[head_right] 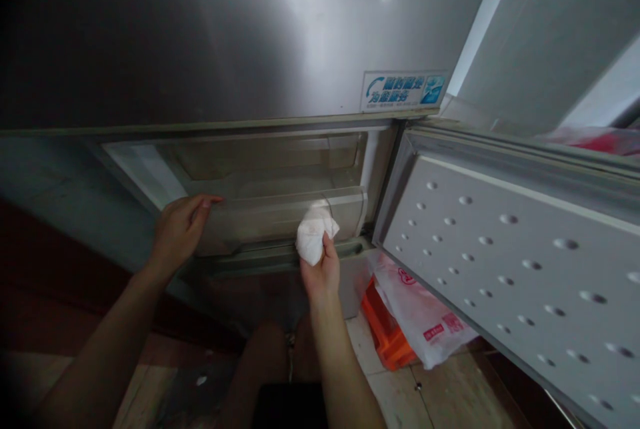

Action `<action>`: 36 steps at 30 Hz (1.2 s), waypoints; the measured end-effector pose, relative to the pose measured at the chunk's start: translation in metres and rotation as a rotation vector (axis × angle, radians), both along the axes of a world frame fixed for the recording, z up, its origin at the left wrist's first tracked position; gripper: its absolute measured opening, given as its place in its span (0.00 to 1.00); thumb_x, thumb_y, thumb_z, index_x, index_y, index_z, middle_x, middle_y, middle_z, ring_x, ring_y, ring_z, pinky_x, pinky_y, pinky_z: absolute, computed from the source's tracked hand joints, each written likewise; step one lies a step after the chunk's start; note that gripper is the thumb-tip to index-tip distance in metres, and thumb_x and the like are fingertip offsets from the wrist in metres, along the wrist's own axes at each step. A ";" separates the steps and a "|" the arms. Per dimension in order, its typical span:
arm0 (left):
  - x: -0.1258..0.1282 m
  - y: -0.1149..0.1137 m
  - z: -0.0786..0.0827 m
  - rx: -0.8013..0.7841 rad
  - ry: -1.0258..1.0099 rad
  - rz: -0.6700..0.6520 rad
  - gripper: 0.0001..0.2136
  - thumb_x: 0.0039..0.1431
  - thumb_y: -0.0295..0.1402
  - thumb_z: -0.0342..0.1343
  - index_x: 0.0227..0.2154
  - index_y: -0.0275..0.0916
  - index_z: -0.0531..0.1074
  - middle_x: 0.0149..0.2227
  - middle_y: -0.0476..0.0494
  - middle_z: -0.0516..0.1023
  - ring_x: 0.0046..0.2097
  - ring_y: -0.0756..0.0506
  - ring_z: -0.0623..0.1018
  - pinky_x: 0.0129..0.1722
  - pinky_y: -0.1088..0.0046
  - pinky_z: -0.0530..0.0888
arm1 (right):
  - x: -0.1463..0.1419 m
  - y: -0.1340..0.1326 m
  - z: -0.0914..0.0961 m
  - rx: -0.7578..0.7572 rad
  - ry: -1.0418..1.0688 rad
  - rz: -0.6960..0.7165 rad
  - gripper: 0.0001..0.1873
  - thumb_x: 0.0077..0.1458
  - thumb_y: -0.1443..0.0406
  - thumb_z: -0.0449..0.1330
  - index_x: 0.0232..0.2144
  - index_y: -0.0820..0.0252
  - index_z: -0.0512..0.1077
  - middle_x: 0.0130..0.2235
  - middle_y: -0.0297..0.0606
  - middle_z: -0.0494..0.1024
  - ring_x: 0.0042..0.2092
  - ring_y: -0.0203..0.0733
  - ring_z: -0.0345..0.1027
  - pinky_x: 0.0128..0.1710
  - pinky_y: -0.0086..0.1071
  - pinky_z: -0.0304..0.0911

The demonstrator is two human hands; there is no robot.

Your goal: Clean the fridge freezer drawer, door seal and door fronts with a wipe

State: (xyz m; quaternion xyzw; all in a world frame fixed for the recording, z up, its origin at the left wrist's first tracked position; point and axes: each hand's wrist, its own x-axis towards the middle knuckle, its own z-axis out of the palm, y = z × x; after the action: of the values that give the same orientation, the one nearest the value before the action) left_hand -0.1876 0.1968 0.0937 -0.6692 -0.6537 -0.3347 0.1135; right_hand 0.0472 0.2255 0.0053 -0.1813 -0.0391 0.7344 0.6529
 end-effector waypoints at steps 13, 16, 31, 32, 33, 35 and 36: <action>-0.001 0.002 -0.002 0.014 0.041 0.019 0.19 0.66 0.41 0.38 0.40 0.44 0.74 0.42 0.42 0.81 0.47 0.37 0.78 0.49 0.58 0.70 | 0.098 -0.030 -0.034 0.982 -1.359 -0.430 0.11 0.55 0.66 0.60 0.40 0.48 0.78 0.55 0.34 0.74 0.62 0.45 0.62 0.67 0.52 0.43; 0.000 0.002 -0.002 0.017 0.043 0.017 0.19 0.66 0.41 0.38 0.40 0.42 0.74 0.42 0.41 0.81 0.46 0.37 0.78 0.48 0.57 0.70 | 0.102 0.008 -0.022 1.413 -1.654 -0.194 0.18 0.61 0.69 0.53 0.50 0.46 0.73 0.59 0.33 0.69 0.64 0.40 0.56 0.67 0.51 0.46; -0.001 0.001 -0.003 0.022 0.064 0.013 0.17 0.66 0.40 0.39 0.40 0.43 0.74 0.41 0.40 0.81 0.45 0.36 0.78 0.47 0.57 0.70 | 0.094 0.034 -0.029 1.455 -2.146 -0.182 0.31 0.62 0.73 0.45 0.66 0.58 0.52 0.66 0.46 0.55 0.67 0.45 0.50 0.67 0.51 0.45; -0.001 0.001 -0.003 0.023 0.061 0.012 0.17 0.66 0.40 0.39 0.40 0.43 0.73 0.41 0.40 0.81 0.45 0.37 0.78 0.47 0.57 0.70 | 0.096 0.034 -0.033 1.467 -2.136 -0.184 0.30 0.62 0.74 0.46 0.66 0.59 0.52 0.65 0.46 0.56 0.67 0.45 0.51 0.67 0.51 0.45; -0.001 0.001 -0.003 0.024 0.060 0.008 0.17 0.66 0.40 0.39 0.39 0.44 0.73 0.41 0.40 0.81 0.45 0.37 0.78 0.47 0.57 0.70 | 0.098 0.034 -0.036 1.481 -2.133 -0.182 0.30 0.62 0.74 0.46 0.65 0.59 0.54 0.65 0.47 0.58 0.66 0.45 0.53 0.66 0.51 0.45; -0.002 0.001 -0.004 0.031 0.059 0.006 0.17 0.66 0.41 0.39 0.39 0.44 0.73 0.41 0.41 0.81 0.45 0.37 0.78 0.48 0.58 0.70 | 0.101 0.034 -0.045 1.499 -2.162 -0.170 0.30 0.61 0.74 0.47 0.64 0.62 0.56 0.63 0.49 0.60 0.65 0.47 0.55 0.65 0.52 0.48; -0.002 0.002 -0.004 0.033 0.058 0.004 0.17 0.66 0.41 0.39 0.39 0.44 0.73 0.41 0.41 0.81 0.45 0.37 0.78 0.48 0.58 0.70 | 0.102 0.034 -0.050 1.507 -2.190 -0.152 0.29 0.60 0.74 0.48 0.64 0.63 0.57 0.63 0.50 0.61 0.65 0.48 0.56 0.64 0.52 0.50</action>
State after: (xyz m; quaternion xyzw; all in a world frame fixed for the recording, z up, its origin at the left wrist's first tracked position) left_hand -0.1897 0.1986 0.0894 -0.6751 -0.6460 -0.3257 0.1439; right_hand 0.1494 0.2594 -0.0445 -0.2731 -0.9246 -0.0285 0.2640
